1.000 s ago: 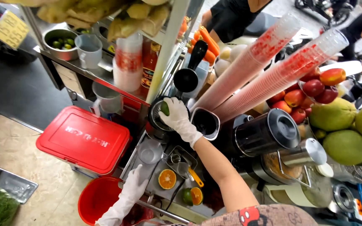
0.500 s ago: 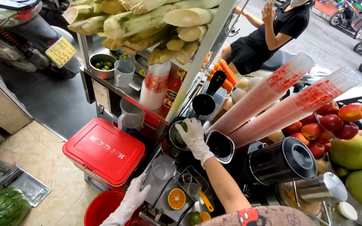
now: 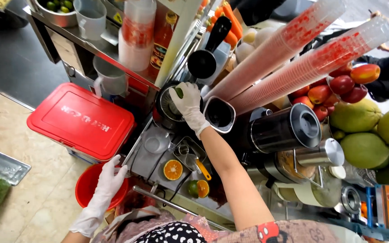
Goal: Prepare a fruit drink at a street stall including juicing and mixing ingredients.
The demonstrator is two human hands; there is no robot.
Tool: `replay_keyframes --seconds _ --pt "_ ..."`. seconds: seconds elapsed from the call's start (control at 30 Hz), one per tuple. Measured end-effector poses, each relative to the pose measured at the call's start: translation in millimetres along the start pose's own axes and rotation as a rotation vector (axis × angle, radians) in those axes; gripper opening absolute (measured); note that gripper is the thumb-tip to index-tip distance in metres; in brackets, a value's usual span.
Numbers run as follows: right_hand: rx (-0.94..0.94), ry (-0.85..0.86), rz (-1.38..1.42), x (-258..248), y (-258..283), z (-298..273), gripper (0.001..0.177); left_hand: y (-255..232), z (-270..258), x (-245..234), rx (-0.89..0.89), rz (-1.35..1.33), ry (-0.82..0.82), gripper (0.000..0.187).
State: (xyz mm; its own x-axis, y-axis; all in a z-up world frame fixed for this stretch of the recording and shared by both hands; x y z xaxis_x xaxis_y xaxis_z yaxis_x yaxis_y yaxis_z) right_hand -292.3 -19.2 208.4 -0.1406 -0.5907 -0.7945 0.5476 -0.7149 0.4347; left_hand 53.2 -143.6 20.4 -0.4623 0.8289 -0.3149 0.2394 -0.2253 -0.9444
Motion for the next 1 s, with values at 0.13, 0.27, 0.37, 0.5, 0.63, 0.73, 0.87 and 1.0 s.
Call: replay_keyframes --seconds 0.13,0.27,0.37,0.5,0.63,0.73,0.87,1.0 --pt "-0.144 -0.137 0.125 -13 5 -8 0.017 1 -5 -3 -0.033 0.068 0.033 0.064" --pt "-0.154 -0.071 0.184 -17 8 -7 0.018 -11 -2 3 -0.078 0.083 0.076 0.064" --pt "-0.176 0.045 0.225 -10 14 -6 0.017 -25 -1 13 -0.043 0.08 0.109 0.063" --pt "-0.068 0.037 0.036 5 11 1 0.016 -64 15 22 -0.043 0.011 0.139 0.071" --pt "-0.096 -0.073 0.173 -6 -3 0 0.013 -85 33 33 0.014 -0.09 0.13 0.082" --pt "-0.145 -0.007 0.32 -24 6 -6 0.032 -42 53 66 0.273 -0.166 0.113 0.08" --pt "-0.127 0.072 0.278 -18 2 6 0.026 -21 66 87 0.319 -0.056 0.114 0.087" --pt "-0.054 -0.004 0.109 -10 12 -1 0.023 -42 73 81 0.264 0.355 -0.045 0.081"
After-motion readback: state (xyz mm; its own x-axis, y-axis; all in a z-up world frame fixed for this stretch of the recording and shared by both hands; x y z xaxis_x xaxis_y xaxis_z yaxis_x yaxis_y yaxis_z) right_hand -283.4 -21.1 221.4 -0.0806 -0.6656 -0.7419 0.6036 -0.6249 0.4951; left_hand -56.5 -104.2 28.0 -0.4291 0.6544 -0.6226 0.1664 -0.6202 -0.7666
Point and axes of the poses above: each hand's wrist, its own z-axis towards the middle knuckle, its own x-axis out of the palm, y = z × x, the point moved 1 cm from there along z, towards the middle knuckle, and after that the axes turned 12 degrees about x, right-handed, at the moved point
